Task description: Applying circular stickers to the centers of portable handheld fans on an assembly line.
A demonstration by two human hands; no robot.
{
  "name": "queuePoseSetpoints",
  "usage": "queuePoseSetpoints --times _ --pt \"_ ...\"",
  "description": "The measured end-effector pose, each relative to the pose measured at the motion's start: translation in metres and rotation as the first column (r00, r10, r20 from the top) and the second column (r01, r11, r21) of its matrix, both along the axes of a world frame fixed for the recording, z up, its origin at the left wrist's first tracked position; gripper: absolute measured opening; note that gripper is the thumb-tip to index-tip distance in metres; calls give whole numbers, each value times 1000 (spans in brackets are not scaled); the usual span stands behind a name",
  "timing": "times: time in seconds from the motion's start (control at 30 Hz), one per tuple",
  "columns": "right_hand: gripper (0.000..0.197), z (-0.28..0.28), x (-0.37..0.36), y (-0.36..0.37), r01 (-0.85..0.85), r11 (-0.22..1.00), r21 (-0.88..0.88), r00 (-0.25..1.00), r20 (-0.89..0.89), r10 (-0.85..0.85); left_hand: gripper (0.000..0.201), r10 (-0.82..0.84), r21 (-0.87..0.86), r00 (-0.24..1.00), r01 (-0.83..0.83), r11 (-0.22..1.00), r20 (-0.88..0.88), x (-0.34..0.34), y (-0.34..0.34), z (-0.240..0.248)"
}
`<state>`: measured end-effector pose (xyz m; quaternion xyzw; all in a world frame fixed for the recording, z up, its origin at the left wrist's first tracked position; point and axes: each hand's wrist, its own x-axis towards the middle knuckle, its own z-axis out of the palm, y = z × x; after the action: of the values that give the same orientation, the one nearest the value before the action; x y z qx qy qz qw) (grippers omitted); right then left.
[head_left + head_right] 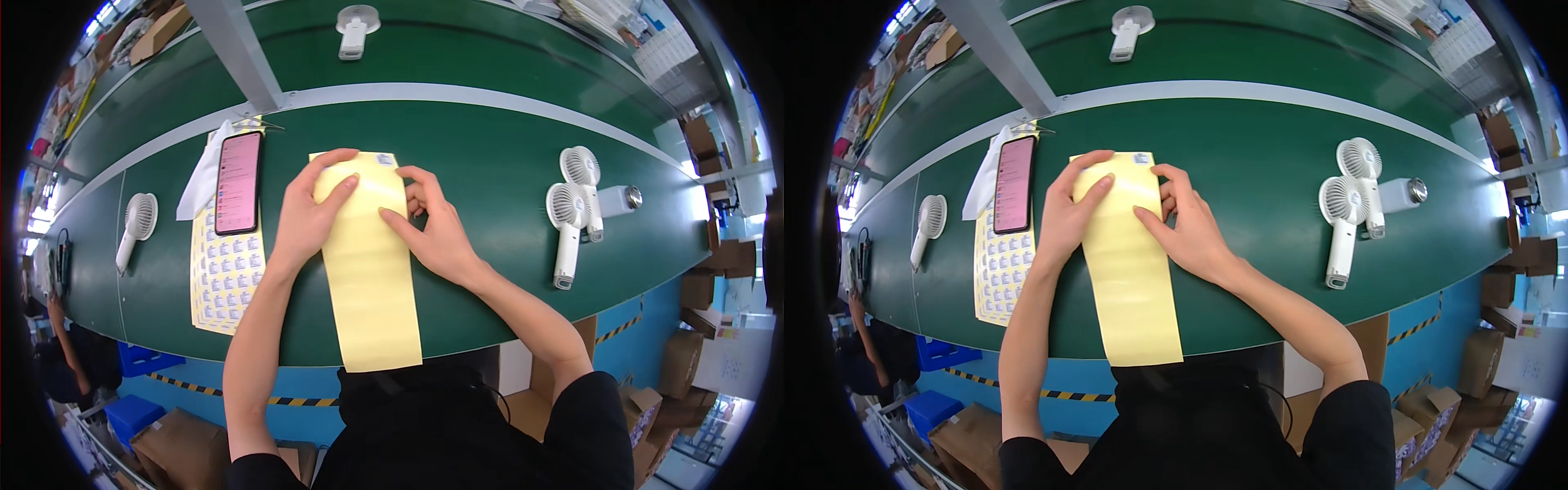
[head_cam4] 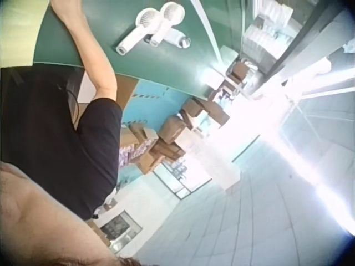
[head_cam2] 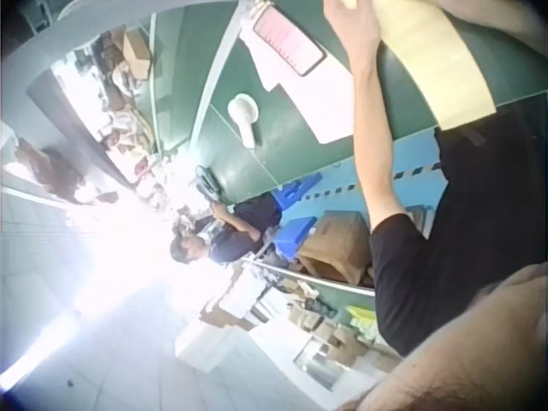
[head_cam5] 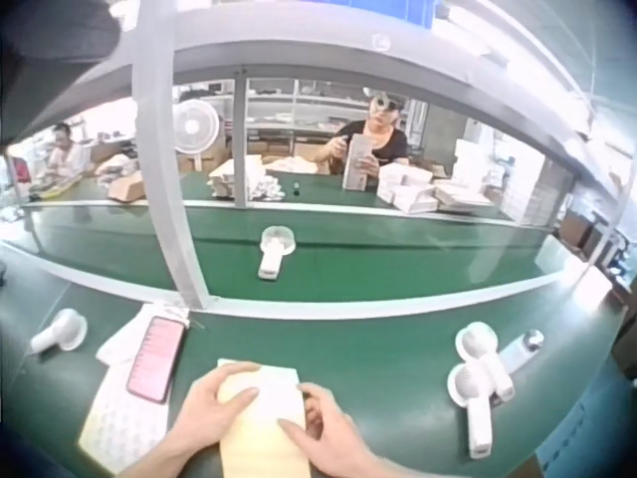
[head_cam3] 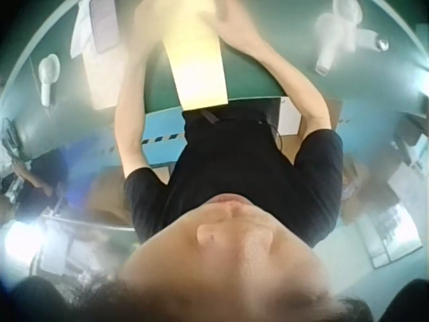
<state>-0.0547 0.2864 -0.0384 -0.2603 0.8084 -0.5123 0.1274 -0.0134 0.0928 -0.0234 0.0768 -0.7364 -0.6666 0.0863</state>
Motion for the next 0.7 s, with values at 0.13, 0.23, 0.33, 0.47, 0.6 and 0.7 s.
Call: queuePoseSetpoints --times 0.13,0.23,0.33,0.47,0.6,0.7 --pt "52 -4 5 -2 30 966 -256 988 152 9 30 -44 -26 999 45 999 19 2 3 1" --pt "48 -10 3 -1 14 965 -263 996 88 10 31 -38 -96 999 38 995 3 3 2 2" --pt "42 -8 3 -3 -3 975 -223 1000 29 10 32 47 -212 999 -51 976 -21 0 -8 -6" --pt "33 -7 5 -4 7 987 -161 999 -30 -12 42 120 -363 987 -151 920 -106 -3 -10 -18" --pt "30 -8 1 -1 56 983 -176 998 16 -53 46 102 -460 984 -159 873 -146 -6 -6 -18" --pt "27 -4 1 -1 39 983 -182 995 101 -21 37 114 -453 989 -143 880 -90 -2 -7 -17"
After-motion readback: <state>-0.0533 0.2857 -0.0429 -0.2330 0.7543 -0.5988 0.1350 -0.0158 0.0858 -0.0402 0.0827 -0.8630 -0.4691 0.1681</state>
